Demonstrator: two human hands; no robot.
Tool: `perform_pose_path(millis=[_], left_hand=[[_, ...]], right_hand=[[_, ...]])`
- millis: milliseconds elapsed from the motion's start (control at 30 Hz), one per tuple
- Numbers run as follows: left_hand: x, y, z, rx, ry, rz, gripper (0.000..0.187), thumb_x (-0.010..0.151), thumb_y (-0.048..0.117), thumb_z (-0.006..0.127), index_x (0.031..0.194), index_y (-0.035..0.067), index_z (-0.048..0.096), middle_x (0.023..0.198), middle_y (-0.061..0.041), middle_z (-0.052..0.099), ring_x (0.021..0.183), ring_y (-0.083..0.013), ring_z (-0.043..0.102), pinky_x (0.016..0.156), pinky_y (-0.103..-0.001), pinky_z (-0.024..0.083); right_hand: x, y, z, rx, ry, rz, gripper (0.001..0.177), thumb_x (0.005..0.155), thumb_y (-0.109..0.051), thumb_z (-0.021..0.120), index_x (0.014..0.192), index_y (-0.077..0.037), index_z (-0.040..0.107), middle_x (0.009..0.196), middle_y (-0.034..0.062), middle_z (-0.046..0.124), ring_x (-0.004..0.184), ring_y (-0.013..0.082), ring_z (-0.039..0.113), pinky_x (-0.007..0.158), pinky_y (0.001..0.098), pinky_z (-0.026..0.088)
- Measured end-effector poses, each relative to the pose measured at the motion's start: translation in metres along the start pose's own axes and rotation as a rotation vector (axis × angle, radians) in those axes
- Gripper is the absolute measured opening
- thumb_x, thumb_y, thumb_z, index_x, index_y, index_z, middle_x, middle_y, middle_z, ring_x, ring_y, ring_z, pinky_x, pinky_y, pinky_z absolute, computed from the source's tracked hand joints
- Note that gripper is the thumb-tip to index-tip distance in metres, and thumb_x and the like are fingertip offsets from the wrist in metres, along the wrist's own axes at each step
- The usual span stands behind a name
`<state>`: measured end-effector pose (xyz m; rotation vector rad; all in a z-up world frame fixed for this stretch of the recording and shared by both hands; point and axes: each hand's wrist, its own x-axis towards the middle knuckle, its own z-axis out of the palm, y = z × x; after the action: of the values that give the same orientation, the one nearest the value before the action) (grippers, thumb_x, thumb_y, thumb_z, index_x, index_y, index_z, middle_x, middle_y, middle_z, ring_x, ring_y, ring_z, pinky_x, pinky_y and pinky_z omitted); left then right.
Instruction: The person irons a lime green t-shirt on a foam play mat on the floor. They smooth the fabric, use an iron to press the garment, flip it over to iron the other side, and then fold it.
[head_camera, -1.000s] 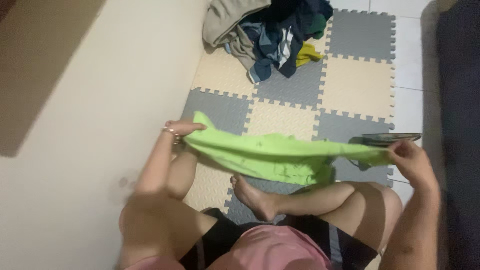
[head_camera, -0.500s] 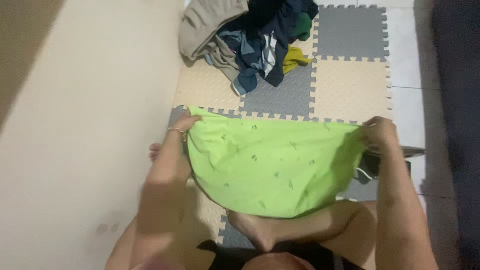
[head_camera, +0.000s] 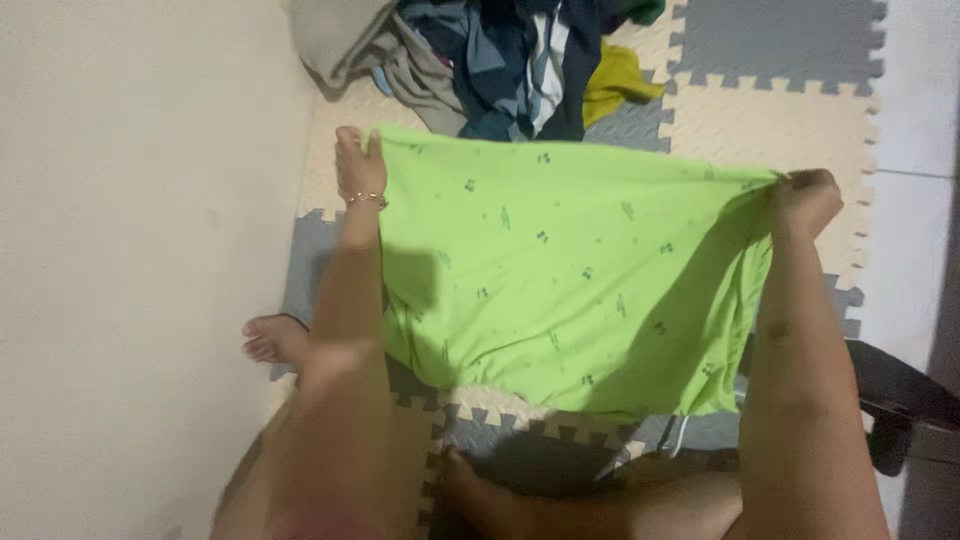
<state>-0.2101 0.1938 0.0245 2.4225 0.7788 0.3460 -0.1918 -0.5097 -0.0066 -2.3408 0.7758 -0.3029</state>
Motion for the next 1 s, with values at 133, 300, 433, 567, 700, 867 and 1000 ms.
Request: perform_pose_path(millis=[133, 300, 433, 567, 700, 867, 1000], left_hand=[[-0.042, 0.017, -0.001, 0.117, -0.164, -0.152, 0.063, 0.099, 0.052, 0.058, 0.152, 0.028, 0.033, 0.159, -0.015, 0.028, 0.147, -0.0348, 0.028, 0.111, -0.072, 0.022], [-0.137, 0.029, -0.009, 0.376, -0.105, 0.176, 0.074, 0.098, 0.054, 0.060, 0.158, 0.022, 0.031, 0.167, -0.023, 0.015, 0.153, -0.0475, 0.007, 0.114, -0.079, 0.010], [-0.245, 0.052, -0.016, 0.433, -0.278, 0.566, 0.071, 0.093, 0.054, 0.062, 0.153, 0.023, 0.039, 0.163, -0.023, 0.022, 0.151, -0.0502, 0.011, 0.112, -0.079, 0.013], [-0.349, 0.104, -0.021, 0.265, -0.378, 0.813, 0.064, 0.093, 0.050, 0.063, 0.149, 0.025, 0.045, 0.161, -0.022, 0.026, 0.152, -0.0492, 0.012, 0.115, -0.077, 0.015], [-0.454, 0.160, -0.023, 0.158, -0.527, 0.921, 0.062, 0.092, 0.045, 0.066, 0.147, 0.025, 0.047, 0.162, -0.018, 0.026, 0.153, -0.0474, 0.011, 0.115, -0.077, 0.013], [-0.543, 0.209, -0.026, 0.177, -0.665, 1.125, 0.067, 0.087, 0.034, 0.067, 0.149, 0.023, 0.047, 0.165, -0.008, 0.028, 0.156, -0.0373, 0.013, 0.117, -0.075, 0.013], [-0.596, 0.259, -0.011, 0.088, -0.666, 1.314, 0.063, 0.090, 0.025, 0.062, 0.151, 0.017, 0.046, 0.166, -0.005, 0.031, 0.155, -0.0305, 0.022, 0.118, -0.071, 0.018]], right_hand=[[-0.034, -0.015, 0.022, 0.135, -0.182, -0.076, 0.070, 0.088, -0.002, 0.074, 0.150, -0.005, 0.042, 0.150, 0.0290, 0.035, 0.134, 0.0416, 0.041, 0.109, 0.0488, 0.043], [-0.102, -0.046, -0.005, 0.110, -0.156, -0.171, 0.073, 0.099, -0.007, 0.066, 0.162, -0.009, 0.027, 0.167, 0.0301, 0.016, 0.151, 0.0429, 0.020, 0.117, 0.0570, 0.031], [-0.201, -0.059, -0.080, -0.059, -0.364, -0.485, 0.076, 0.091, -0.015, 0.077, 0.154, -0.007, 0.036, 0.160, 0.0310, 0.027, 0.148, 0.0463, 0.023, 0.116, 0.0631, 0.026], [-0.278, -0.042, -0.206, -0.035, -0.277, -0.615, 0.053, 0.090, -0.017, 0.075, 0.140, -0.013, 0.057, 0.158, 0.0193, 0.043, 0.137, 0.0384, 0.050, 0.111, 0.0502, 0.049], [-0.301, 0.022, -0.319, -0.235, 0.217, -0.548, 0.060, 0.089, -0.018, 0.085, 0.136, 0.004, 0.055, 0.145, 0.0231, 0.050, 0.135, 0.0410, 0.052, 0.111, 0.0512, 0.049], [-0.274, 0.107, -0.321, -0.025, -0.143, -0.094, 0.083, 0.071, -0.037, 0.095, 0.127, 0.010, 0.055, 0.115, 0.0262, 0.065, 0.093, 0.0339, 0.069, 0.079, 0.0450, 0.055], [-0.250, 0.148, -0.266, 0.136, -0.238, 0.057, 0.057, 0.091, -0.048, 0.075, 0.126, -0.004, 0.067, 0.096, 0.0223, 0.076, 0.084, 0.0312, 0.075, 0.078, 0.0426, 0.057]])
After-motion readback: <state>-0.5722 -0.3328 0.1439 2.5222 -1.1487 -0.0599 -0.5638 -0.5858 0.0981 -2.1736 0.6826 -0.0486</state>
